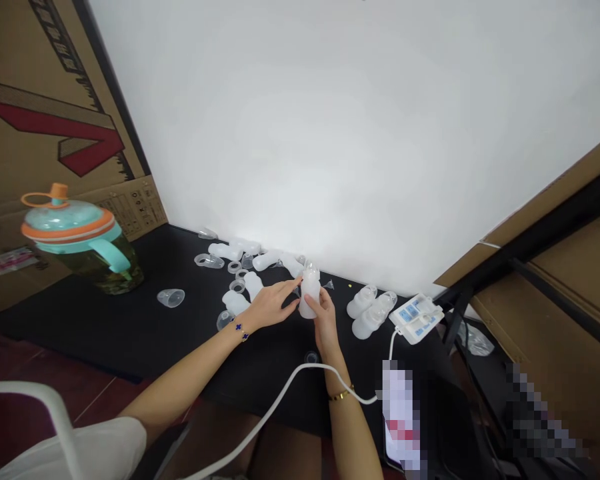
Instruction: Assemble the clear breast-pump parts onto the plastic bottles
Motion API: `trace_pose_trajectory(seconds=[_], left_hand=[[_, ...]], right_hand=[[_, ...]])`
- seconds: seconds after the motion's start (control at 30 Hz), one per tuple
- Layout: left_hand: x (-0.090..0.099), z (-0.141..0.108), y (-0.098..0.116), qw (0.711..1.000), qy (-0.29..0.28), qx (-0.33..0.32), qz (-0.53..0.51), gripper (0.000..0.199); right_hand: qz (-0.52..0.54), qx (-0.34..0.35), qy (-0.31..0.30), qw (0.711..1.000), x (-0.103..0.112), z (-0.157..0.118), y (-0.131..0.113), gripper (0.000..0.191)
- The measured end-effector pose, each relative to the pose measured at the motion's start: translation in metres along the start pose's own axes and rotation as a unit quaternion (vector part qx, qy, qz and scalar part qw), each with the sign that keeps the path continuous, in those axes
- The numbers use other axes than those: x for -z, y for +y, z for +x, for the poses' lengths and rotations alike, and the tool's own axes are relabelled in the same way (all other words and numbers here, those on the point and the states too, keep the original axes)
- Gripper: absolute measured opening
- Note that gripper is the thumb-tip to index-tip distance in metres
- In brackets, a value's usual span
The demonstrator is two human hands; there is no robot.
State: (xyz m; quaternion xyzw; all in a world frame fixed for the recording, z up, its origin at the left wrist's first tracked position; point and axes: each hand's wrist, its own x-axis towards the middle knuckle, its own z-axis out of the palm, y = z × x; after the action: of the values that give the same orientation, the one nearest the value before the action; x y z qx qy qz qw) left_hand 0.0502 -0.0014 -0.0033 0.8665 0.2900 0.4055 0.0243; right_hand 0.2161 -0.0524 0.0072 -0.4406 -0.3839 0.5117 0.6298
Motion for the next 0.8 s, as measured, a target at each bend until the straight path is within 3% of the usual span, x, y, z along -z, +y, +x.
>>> trace_pose_trajectory(seconds=[0.23,0.37,0.6,0.7,0.8], left_hand=[[0.000,0.000,0.002,1.000,-0.024,0.001,-0.003,0.061],[0.000,-0.001,0.003,0.999,-0.047,-0.004,-0.009,0.059],[-0.003,-0.002,0.006,0.997,-0.080,-0.009,-0.011,0.064],[-0.003,-0.002,0.007,0.996,-0.091,-0.003,-0.005,0.064],[-0.002,-0.001,0.008,0.995,-0.095,0.001,0.001,0.063]], right_hand=[[-0.054,0.026,-0.006,0.998,0.003,0.003,0.002,0.047],[-0.144,0.041,0.005,0.989,0.008,0.007,0.006,0.048],[-0.343,0.116,0.097,0.927,0.016,0.009,0.004,0.043],[-0.379,0.147,0.142,0.902,0.019,0.007,-0.003,0.061],[-0.431,0.169,0.217,0.860,0.025,0.006,-0.012,0.080]])
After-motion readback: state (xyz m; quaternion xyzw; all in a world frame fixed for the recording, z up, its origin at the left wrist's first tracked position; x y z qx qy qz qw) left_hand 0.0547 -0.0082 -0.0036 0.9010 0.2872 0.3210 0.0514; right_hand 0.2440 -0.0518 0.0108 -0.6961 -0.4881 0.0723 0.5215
